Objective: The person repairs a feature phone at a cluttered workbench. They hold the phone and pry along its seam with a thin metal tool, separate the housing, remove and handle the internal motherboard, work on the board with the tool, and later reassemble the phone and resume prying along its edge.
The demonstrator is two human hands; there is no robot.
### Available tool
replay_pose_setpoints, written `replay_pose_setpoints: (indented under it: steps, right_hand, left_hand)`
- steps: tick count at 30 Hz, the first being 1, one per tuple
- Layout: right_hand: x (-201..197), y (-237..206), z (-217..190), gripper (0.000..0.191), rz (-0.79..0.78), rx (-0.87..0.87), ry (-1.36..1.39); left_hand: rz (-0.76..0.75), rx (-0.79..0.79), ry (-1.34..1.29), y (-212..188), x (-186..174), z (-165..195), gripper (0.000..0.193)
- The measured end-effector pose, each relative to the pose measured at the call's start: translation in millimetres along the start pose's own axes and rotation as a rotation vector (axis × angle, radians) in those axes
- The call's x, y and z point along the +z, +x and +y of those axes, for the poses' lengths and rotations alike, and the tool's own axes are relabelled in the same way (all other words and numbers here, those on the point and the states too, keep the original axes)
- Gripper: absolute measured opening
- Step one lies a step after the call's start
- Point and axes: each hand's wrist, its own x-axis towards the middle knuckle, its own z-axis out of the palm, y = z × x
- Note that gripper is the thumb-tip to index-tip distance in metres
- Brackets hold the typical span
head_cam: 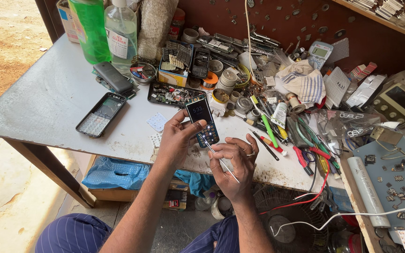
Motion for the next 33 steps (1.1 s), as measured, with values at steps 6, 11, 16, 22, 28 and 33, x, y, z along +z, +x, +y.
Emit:
replay_pose_setpoints:
  steps: [6, 11, 16, 22, 28, 33]
  right_hand:
    - [0.6, -1.4, -0.7, 0.025, -0.008, 0.005, -0.005]
    - [0.7, -2.9, -0.6, 0.024, -0.009, 0.013, 0.000]
    - [2.0, -3.7, 1.8, 0.025, 0.002, -0.007, 0.008]
    - [0.3, -6.5, 2.2, 0.024, 0.009, -0.018, 0.026]
    - [0.0, -8.2, 3.6, 0.025, 0.029, 0.008, 0.028]
    - [0.0, -8.5, 4.1, 0.025, 0.066, 0.046, 0.002]
  left_hand:
    - [0.000, 0.005, -0.002, -2.1, -0.6, -1.0, 0.029]
    - [-0.001, 0.004, -0.008, -3.0, -0.9, -1.2, 0.029]
    - [0.014, -0.001, 0.022, -3.5, -0.8, -0.9, 0.030]
    - [0.003, 0.005, 0.021, -4.0, -0.5, -0.6, 0.029]
    - [0.000, 0.001, 0.011, -4.4, -0.4, -0.8, 0.028]
    - [-0.005, 0.005, 0.005, -3.1, 0.7, -1.5, 0.028]
